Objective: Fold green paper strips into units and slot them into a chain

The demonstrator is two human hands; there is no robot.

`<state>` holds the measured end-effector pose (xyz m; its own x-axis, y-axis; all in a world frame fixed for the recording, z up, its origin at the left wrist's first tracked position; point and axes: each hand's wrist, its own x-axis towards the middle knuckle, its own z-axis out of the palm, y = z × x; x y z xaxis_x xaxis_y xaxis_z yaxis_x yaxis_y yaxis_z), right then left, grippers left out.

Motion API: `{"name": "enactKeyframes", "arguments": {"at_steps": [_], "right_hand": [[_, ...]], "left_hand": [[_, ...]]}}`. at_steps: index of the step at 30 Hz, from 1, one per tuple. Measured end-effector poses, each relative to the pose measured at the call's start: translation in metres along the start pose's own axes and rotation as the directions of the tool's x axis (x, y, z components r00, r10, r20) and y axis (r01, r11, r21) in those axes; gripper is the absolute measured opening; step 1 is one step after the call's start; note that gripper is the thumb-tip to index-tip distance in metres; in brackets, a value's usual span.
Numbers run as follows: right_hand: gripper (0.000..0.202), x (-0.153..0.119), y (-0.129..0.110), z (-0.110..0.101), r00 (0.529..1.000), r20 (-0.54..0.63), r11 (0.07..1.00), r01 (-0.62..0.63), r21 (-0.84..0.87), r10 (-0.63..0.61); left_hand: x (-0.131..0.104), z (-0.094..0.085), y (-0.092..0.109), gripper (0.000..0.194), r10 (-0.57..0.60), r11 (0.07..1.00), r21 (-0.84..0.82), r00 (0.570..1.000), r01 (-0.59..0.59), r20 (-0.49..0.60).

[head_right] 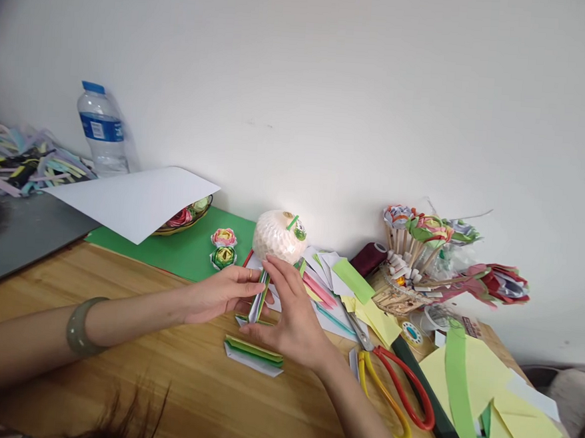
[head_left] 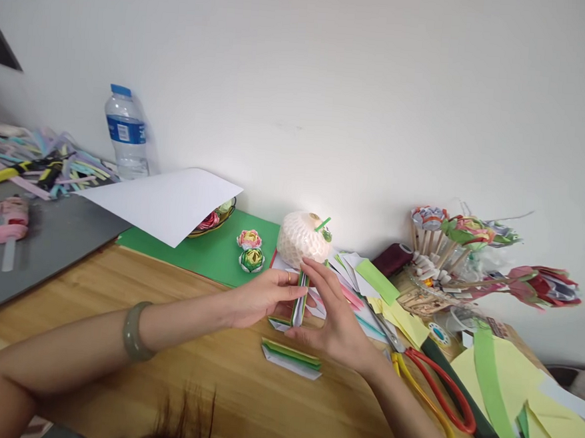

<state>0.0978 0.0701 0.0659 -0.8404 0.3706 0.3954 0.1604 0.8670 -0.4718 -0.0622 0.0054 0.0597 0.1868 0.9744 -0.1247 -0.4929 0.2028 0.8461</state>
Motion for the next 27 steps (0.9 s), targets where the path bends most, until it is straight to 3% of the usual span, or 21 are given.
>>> {"name": "enactKeyframes", "arguments": {"at_steps": [4, 9, 16, 23, 27], "right_hand": [[0.085, 0.0, 0.001, 0.003, 1.0, 0.015, 0.994, 0.021, -0.104, -0.02], [0.087, -0.001, 0.004, 0.009, 0.999, 0.038, 0.982, 0.042, -0.187, -0.036], [0.09, -0.002, 0.006, 0.015, 0.998, 0.021, 0.948, 0.058, -0.312, -0.054], [0.1, -0.001, 0.005, 0.009, 0.997, 0.062, 0.961, 0.068, -0.27, -0.053], [0.106, 0.0, 0.006, 0.01, 0.996, 0.066, 0.961, 0.071, -0.268, -0.055]], "left_hand": [[-0.002, 0.004, -0.002, 0.03, 0.016, 1.0, 0.026, 0.998, -0.015, -0.057], [-0.003, 0.004, -0.006, 0.025, 0.035, 0.983, 0.181, 0.996, -0.02, -0.08], [0.0, 0.002, -0.008, 0.023, 0.046, 0.985, 0.168, 0.992, -0.026, -0.118], [0.004, -0.002, -0.013, 0.028, 0.055, 0.995, 0.092, 0.994, -0.046, -0.095], [0.003, -0.002, -0.012, 0.025, 0.035, 0.991, 0.13, 0.997, -0.026, -0.073]]}}
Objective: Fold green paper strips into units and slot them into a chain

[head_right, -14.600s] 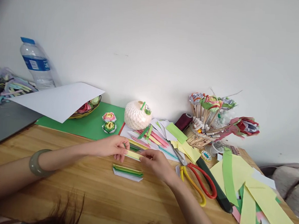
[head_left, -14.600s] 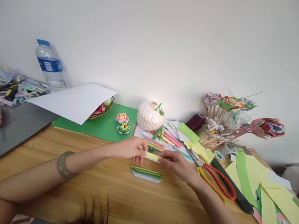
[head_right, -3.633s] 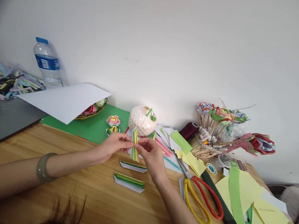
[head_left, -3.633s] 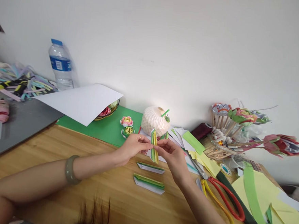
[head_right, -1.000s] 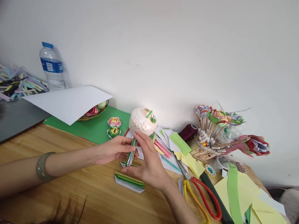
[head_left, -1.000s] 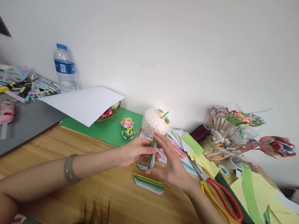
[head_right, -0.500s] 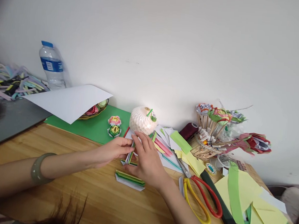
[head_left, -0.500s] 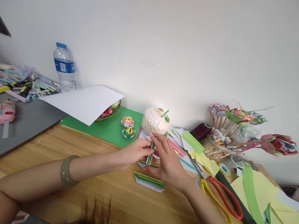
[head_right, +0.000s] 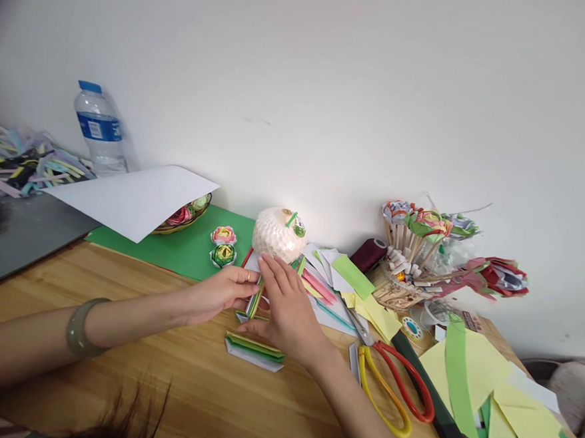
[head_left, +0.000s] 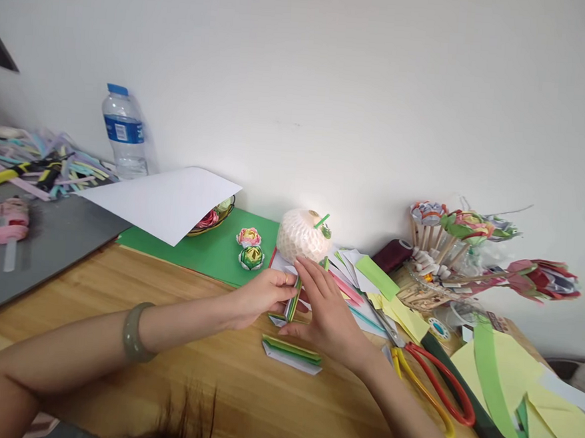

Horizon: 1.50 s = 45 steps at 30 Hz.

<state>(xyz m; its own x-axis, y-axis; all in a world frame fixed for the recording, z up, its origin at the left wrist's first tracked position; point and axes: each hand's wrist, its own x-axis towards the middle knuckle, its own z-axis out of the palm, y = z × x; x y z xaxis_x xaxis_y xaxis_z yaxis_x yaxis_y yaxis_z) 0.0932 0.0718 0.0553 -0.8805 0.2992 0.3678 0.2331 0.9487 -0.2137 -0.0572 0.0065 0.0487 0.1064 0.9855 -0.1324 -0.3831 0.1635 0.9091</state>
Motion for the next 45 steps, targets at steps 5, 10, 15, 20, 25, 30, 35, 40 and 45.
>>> {"name": "enactKeyframes", "arguments": {"at_steps": [5, 10, 15, 20, 25, 30, 35, 40, 45], "right_hand": [[0.107, 0.001, -0.002, 0.005, 1.0, -0.013, 1.0, 0.003, -0.024, -0.003], [0.106, 0.002, -0.006, 0.007, 0.999, -0.045, 0.998, -0.005, -0.068, 0.002], [0.096, 0.001, -0.006, -0.004, 0.998, -0.052, 0.998, 0.022, -0.055, -0.024], [0.026, -0.006, -0.001, -0.027, 0.98, -0.147, 0.991, -0.134, 0.006, 0.134], [0.01, -0.008, -0.005, -0.028, 0.937, 0.309, 0.981, -0.117, -0.151, 0.16], [0.009, -0.006, -0.014, -0.01, 0.867, 0.472, 0.932, 0.027, -0.362, 0.159], [0.018, -0.011, -0.016, 0.003, 0.87, 0.477, 0.9, 0.103, -0.424, 0.126], [0.021, -0.01, -0.008, 0.001, 0.92, 0.353, 0.934, -0.04, -0.354, 0.173], [0.028, -0.004, 0.008, -0.014, 0.934, 0.238, 0.949, -0.213, -0.233, 0.268]], "left_hand": [[-0.003, 0.004, 0.006, 0.011, 0.056, 0.988, 0.145, 0.998, -0.059, 0.023], [-0.002, 0.004, 0.007, 0.006, 0.147, 0.951, 0.266, 0.988, -0.155, 0.049], [-0.001, 0.0, 0.006, 0.011, 0.123, 0.967, 0.223, 0.992, -0.125, 0.022], [0.002, -0.007, 0.011, 0.021, 0.117, 0.991, 0.08, 0.984, -0.107, -0.134], [0.005, -0.008, 0.015, 0.007, 0.121, 0.992, 0.001, 0.967, -0.124, -0.224], [0.006, -0.01, 0.016, 0.01, 0.122, 0.99, -0.045, 0.963, -0.136, -0.24], [0.009, -0.014, 0.013, 0.016, 0.146, 0.981, -0.081, 0.951, -0.174, -0.273], [0.01, -0.017, 0.013, 0.027, 0.102, 0.983, -0.12, 0.959, -0.137, -0.266], [0.008, -0.017, 0.015, 0.031, 0.093, 0.992, -0.044, 0.932, -0.116, -0.349]]}}
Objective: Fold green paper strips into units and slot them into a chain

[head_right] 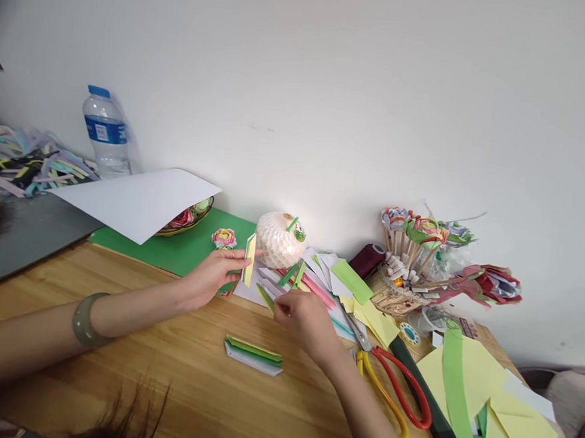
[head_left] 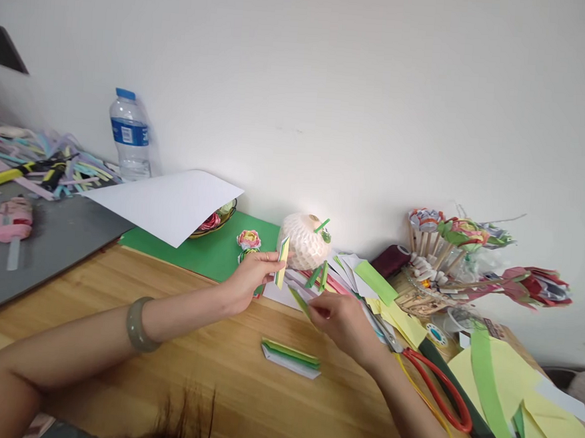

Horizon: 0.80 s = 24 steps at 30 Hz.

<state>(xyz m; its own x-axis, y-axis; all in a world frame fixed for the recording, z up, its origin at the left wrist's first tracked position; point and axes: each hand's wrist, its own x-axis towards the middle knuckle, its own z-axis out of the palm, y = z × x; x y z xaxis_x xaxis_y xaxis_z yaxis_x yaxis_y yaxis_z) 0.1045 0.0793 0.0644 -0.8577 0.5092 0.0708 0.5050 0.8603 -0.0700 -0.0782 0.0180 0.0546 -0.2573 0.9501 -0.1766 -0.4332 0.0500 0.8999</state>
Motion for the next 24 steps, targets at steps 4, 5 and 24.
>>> {"name": "enactKeyframes", "arguments": {"at_steps": [4, 5, 24], "right_hand": [[0.027, 0.001, 0.009, -0.008, 0.97, -0.096, 0.873, -0.154, 0.464, 0.222], [0.026, 0.001, 0.009, -0.009, 0.957, -0.101, 0.822, -0.177, 0.541, 0.272], [0.032, -0.005, -0.037, 0.0, 0.896, -0.441, 0.998, 0.032, -0.053, -0.052]], "left_hand": [[-0.002, 0.003, -0.004, 0.03, -0.025, 1.0, -0.016, 1.0, 0.025, -0.004], [-0.003, 0.004, -0.006, 0.028, -0.038, 0.999, -0.022, 0.999, 0.039, 0.014], [-0.015, 0.017, -0.017, 0.029, 0.022, 1.0, -0.019, 0.977, -0.019, 0.21]]}}
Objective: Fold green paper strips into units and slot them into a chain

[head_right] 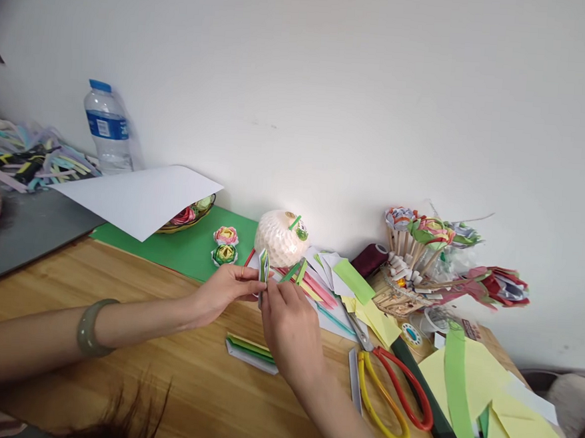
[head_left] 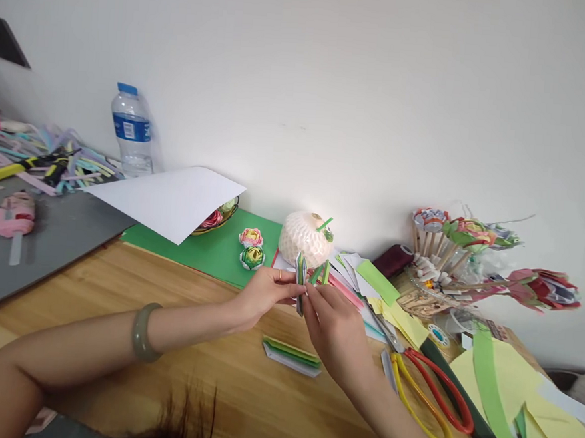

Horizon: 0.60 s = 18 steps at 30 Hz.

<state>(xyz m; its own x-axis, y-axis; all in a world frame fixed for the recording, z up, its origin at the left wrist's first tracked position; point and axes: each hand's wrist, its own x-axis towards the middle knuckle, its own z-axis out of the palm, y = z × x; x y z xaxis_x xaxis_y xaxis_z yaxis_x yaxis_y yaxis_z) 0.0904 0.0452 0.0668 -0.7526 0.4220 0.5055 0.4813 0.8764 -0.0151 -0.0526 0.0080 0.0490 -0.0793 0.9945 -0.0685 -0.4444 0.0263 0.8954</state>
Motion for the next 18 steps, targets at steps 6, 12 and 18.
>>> {"name": "enactKeyframes", "arguments": {"at_steps": [6, 12, 18], "right_hand": [[0.017, 0.004, 0.014, 0.0, 0.986, 0.015, 0.866, -0.153, 0.476, 0.166], [0.022, 0.004, 0.012, 0.002, 0.957, 0.133, 0.797, -0.288, 0.531, 0.258], [0.033, -0.003, 0.0, 0.013, 0.974, -0.08, 0.947, -0.184, 0.264, 0.211]], "left_hand": [[0.002, -0.002, 0.002, 0.026, 0.056, 0.998, 0.025, 0.997, -0.055, -0.044], [0.003, -0.003, 0.002, 0.025, 0.099, 0.993, 0.076, 0.994, -0.095, -0.05], [0.001, 0.0, -0.001, 0.03, 0.205, 0.963, 0.187, 0.978, -0.194, -0.036]]}}
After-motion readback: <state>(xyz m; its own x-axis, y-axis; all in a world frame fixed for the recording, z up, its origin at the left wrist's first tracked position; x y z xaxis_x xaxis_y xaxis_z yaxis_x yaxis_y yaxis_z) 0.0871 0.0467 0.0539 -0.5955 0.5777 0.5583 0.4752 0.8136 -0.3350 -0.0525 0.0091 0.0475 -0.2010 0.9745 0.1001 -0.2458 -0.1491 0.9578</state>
